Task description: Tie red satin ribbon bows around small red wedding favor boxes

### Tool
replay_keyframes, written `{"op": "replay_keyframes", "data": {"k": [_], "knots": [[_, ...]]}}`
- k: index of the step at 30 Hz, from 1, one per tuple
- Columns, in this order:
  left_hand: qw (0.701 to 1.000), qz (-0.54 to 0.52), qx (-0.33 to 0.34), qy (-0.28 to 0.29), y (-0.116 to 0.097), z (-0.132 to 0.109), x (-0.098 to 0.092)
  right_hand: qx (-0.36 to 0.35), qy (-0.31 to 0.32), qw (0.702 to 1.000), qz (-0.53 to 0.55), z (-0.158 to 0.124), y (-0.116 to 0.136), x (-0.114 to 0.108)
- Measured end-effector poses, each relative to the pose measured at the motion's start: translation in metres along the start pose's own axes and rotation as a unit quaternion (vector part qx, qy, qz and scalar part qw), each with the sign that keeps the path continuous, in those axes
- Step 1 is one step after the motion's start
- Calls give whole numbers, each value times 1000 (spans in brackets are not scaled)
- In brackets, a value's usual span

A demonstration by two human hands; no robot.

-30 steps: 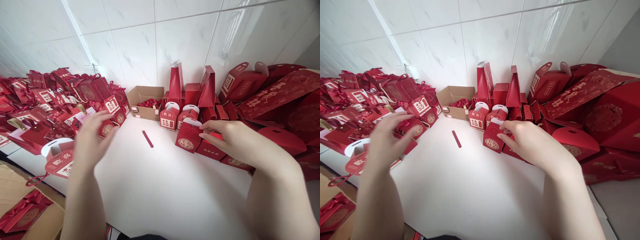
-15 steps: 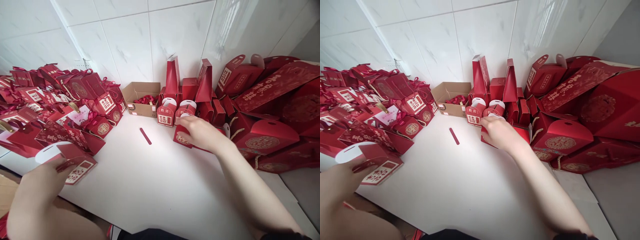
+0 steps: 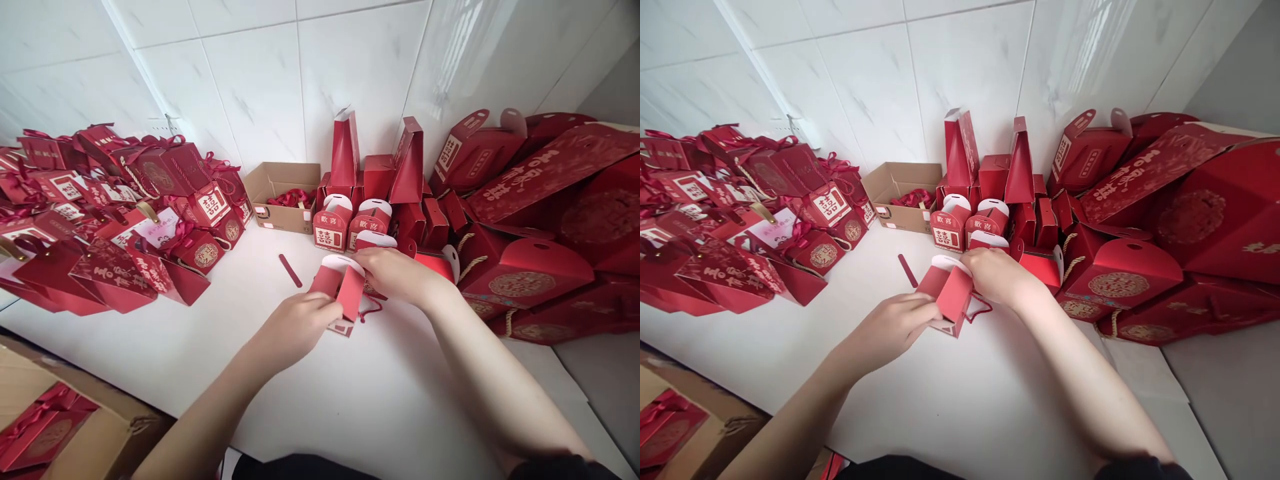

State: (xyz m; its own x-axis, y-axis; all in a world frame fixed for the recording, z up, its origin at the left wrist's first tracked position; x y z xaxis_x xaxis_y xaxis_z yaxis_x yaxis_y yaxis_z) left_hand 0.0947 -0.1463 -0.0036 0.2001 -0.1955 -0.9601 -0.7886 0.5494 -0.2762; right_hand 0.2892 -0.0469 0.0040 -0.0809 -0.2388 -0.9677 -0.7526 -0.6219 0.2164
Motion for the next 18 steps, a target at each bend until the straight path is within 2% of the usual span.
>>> {"op": "replay_keyframes", "data": {"k": [3,6,9,11,13,15,18], "knots": [[999,29,-30,2,5,9,-2,6,-15,1000,13,-1,-2,-2],[998,25,-64,6,15,3,-13,-11,-8,1000,27,-1,-3,-3],[997,16,-81,-10,27,0,-20,-21,0,999,26,-1,-3,-3],[996,15,-83,-31,37,7,-18,-25,-2,999,22,0,-2,-2],[996,19,-64,-51,48,20,-9,-32,-6,999,17,0,-1,-1],[997,22,-10,-69,59,36,1,-37,-8,999,16,0,0,0],[988,34,64,-135,66,52,8,-28,-6,999,15,0,1,1]]}}
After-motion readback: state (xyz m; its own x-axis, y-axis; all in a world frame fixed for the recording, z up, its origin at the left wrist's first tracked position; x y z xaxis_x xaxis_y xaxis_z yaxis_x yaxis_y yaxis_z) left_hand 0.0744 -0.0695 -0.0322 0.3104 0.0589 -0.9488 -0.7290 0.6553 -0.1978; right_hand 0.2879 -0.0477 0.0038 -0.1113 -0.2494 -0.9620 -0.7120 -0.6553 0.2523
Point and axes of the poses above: each hand's wrist, its own z-axis towards the middle knuckle, its own x-axis out of the palm, y = z × x, the point moved 1 cm from there along z, towards the middle knuckle, and after that the axes turned 6 degrees about y, right-handed, at the moved point
